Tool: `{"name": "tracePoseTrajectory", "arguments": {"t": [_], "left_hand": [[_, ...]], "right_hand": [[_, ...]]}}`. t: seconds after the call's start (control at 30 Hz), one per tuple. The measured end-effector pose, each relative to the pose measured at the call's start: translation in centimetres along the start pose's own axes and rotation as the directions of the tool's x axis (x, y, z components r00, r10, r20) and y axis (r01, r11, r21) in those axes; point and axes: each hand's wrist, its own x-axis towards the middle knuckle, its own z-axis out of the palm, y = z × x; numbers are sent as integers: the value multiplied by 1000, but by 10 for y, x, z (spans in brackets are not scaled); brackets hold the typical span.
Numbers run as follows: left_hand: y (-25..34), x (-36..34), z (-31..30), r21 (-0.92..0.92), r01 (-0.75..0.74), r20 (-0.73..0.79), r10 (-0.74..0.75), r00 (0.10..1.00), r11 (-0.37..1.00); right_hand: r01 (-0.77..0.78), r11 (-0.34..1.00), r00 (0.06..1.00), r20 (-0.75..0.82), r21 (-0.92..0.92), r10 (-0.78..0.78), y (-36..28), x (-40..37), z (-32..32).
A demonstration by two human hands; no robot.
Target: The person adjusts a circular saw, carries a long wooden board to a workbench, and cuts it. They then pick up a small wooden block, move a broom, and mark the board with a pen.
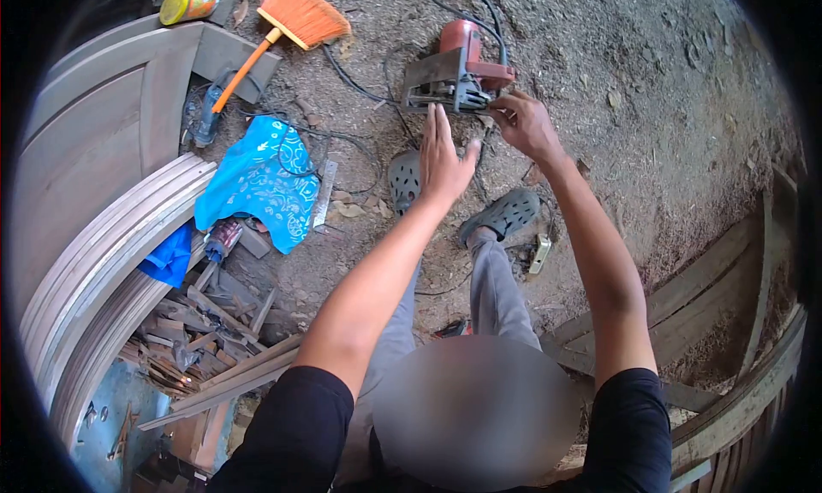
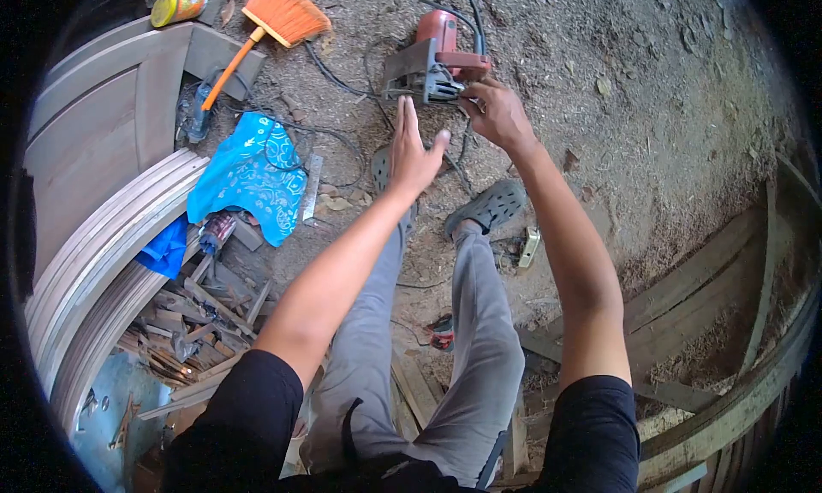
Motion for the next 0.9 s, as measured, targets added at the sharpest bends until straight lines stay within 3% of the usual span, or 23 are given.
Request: {"name": "tracePoseTrajectory", "arguments": {"t": [0.03,0.07,0.1,0.2,0.27,0.33,0.37,0.4,0.47,0.53,0.6,0.63,0.67,0.7,0.73,0.77,0.83,0.87,0.9], "left_hand": [[2,6,6,11,26,46,-26,999,1000],[6,11,7,28,51,89,-53,995,998],[11,9,7,35,56,96,-60,994,998],[20,4,14,182,41,149,-68,987,982],[24,4,25,240,-49,180,5,984,970],[30,5,36,280,-32,227,-34,973,959],[32,4,39,288,-15,236,-56,970,957],[34,3,40,296,2,243,-77,967,955],[33,3,37,309,-10,250,-71,966,951],[33,5,30,300,-38,276,-48,960,953],[32,6,29,302,-42,268,-42,962,952],[33,5,29,305,-45,267,-40,963,951],[35,6,29,301,-44,265,-39,964,953],[37,5,29,299,-13,282,-75,956,954],[38,7,28,299,19,295,-111,949,954],[37,8,26,297,22,289,-112,951,955],[37,9,25,300,4,314,-103,944,954],[36,9,25,295,11,311,-106,945,956],[34,8,25,306,-4,319,-99,942,952]], "right_hand": [[-184,955,981,-20,233,194,-2,-3,1],[-339,823,926,5,455,379,1,-6,5],[-261,796,922,-102,547,373,27,-10,30],[-313,737,893,-78,599,443,41,-25,52],[-299,700,877,-102,648,470,33,-29,54],[-288,761,888,-136,581,439,22,-30,45],[-238,864,912,-203,444,356,22,-27,42],[-242,860,913,-196,448,359,22,-25,37],[-150,989,978,-147,14,150,18,-14,25],[-87,996,977,-191,34,92,25,1,34],[-402,909,895,-165,109,415,39,11,54],[-739,420,651,397,527,647,34,17,38],[-739,424,651,395,524,648,33,15,36],[-587,749,803,98,307,588,28,12,32],[-387,922,913,-149,-24,380,27,12,33],[-382,924,916,-149,-27,374,27,10,32],[-8,966,996,-83,-259,-14,32,-2,23],[186,916,979,-15,-357,-204,35,-5,21],[191,928,978,-24,-320,-209,38,-4,20]]}}
